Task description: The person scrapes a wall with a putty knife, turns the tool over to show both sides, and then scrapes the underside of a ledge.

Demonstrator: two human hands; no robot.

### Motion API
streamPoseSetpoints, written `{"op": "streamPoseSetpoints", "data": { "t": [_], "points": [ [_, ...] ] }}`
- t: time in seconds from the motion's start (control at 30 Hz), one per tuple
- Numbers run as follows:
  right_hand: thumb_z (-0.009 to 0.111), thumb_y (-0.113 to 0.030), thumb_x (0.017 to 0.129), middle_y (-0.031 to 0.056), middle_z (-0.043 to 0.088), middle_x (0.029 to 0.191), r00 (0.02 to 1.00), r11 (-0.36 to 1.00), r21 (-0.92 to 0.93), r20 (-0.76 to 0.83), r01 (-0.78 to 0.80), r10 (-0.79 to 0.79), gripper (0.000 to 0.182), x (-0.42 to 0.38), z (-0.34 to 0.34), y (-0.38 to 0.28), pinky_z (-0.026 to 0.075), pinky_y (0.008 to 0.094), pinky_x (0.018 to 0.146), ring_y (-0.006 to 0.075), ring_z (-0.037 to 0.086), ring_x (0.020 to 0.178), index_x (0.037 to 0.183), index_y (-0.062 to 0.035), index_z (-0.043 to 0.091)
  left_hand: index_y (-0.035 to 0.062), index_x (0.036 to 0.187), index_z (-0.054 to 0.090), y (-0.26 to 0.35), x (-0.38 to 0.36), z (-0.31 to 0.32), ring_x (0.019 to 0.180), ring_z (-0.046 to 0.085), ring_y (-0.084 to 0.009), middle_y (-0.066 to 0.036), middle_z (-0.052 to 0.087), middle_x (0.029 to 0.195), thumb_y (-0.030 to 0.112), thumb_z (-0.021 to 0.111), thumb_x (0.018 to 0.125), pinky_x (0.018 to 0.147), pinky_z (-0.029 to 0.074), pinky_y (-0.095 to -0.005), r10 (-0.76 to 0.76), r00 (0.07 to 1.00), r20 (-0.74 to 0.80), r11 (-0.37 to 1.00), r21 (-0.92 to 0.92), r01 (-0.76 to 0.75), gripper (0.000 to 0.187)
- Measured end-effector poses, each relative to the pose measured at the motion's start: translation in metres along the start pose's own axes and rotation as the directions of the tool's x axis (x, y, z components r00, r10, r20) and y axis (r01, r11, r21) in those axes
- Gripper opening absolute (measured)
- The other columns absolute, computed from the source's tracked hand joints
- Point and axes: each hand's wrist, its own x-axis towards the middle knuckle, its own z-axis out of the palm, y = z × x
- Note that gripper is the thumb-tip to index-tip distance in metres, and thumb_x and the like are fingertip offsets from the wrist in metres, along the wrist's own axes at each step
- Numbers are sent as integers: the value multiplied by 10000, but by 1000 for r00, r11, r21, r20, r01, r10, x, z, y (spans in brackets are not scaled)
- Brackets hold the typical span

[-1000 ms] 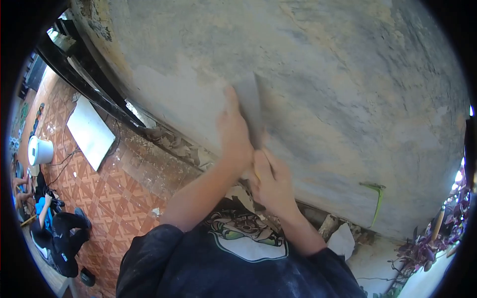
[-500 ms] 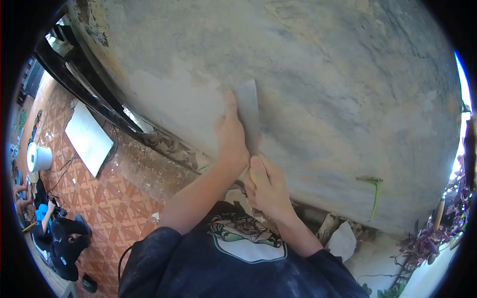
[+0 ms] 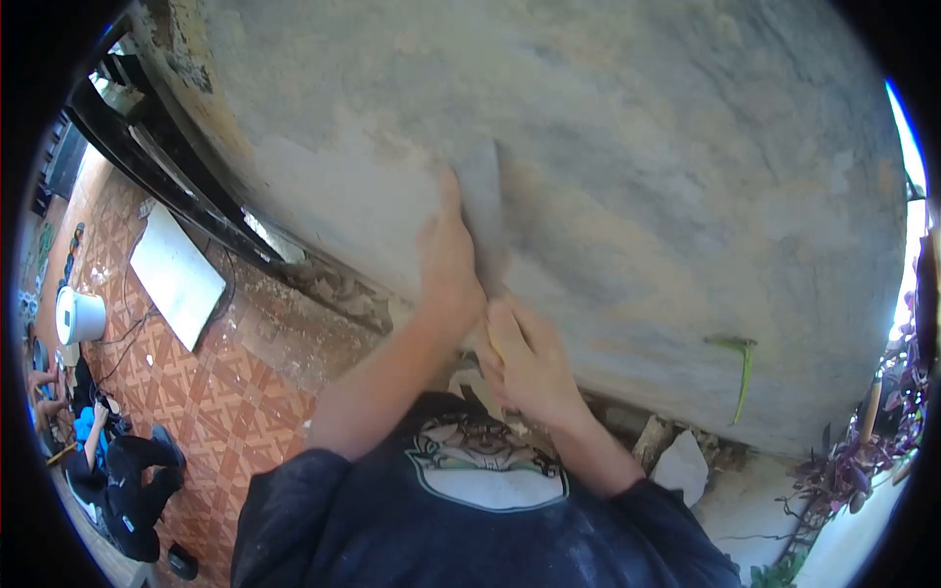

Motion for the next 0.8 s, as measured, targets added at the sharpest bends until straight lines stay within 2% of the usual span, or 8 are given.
{"op": "streamPoseSetpoints", "data": {
  "t": [0.13,0.2,0.3,0.47,0.57,0.63,0.7,0.8],
  "points": [
    [365,-369,1028,-19,384,527,999,999,44,26,-24,23,382,26,-3,-2,243,230,300,68,329,338,776,-90,430,68,808,507,-5,16,0,466,421,-119,-16,441,613,569,486,928,397,376,-250,92,993,-71,995,35,-89,515],
    [368,-369,1027,-19,386,529,1000,999,44,27,-2,1,384,25,2,-1,241,232,301,66,325,338,770,-91,427,62,817,513,9,6,-4,487,435,-124,-17,443,615,590,476,921,412,391,-264,89,992,88,996,-16,-88,539],
    [372,-367,1027,-20,387,529,999,999,41,37,-3,1,383,5,-6,-1,241,235,306,63,319,343,764,-93,427,61,818,516,1,6,5,512,452,-124,-19,441,604,600,469,920,429,393,-266,-12,998,-58,1000,22,13,551],
    [379,-357,1026,-23,381,517,998,1000,15,59,-9,8,380,54,1,3,246,237,315,63,320,349,764,-87,431,48,844,528,19,30,-6,536,465,-132,-44,464,651,605,451,924,445,397,-268,166,986,-32,985,58,-164,568],
    [379,-360,1025,-28,377,512,937,896,-274,108,348,-331,385,40,5,12,247,236,315,63,329,357,766,-81,435,46,809,527,-9,25,-20,526,463,-140,-47,459,643,605,441,928,440,395,-273,276,960,-47,944,201,-261,578],
    [372,-364,1026,-24,381,509,994,992,64,-6,-109,109,391,6,-1,5,252,237,317,65,335,359,768,-78,441,46,780,523,-15,33,-12,507,456,-145,-45,451,626,606,436,929,428,390,-274,390,916,-90,866,374,-332,585],
    [362,-362,1029,-22,381,505,994,994,20,-7,-109,109,388,21,3,2,256,234,316,66,339,357,775,-80,443,47,767,507,-15,27,-6,478,446,-143,-37,442,606,587,445,935,403,379,-267,112,988,-105,987,129,-98,568],
    [350,-357,1032,-18,384,502,998,998,13,-12,-57,57,384,29,7,-2,261,228,316,68,343,350,784,-79,441,51,774,490,13,12,-10,455,427,-137,-39,444,615,574,464,934,388,376,-263,75,995,73,996,45,-79,548]
  ]
}}
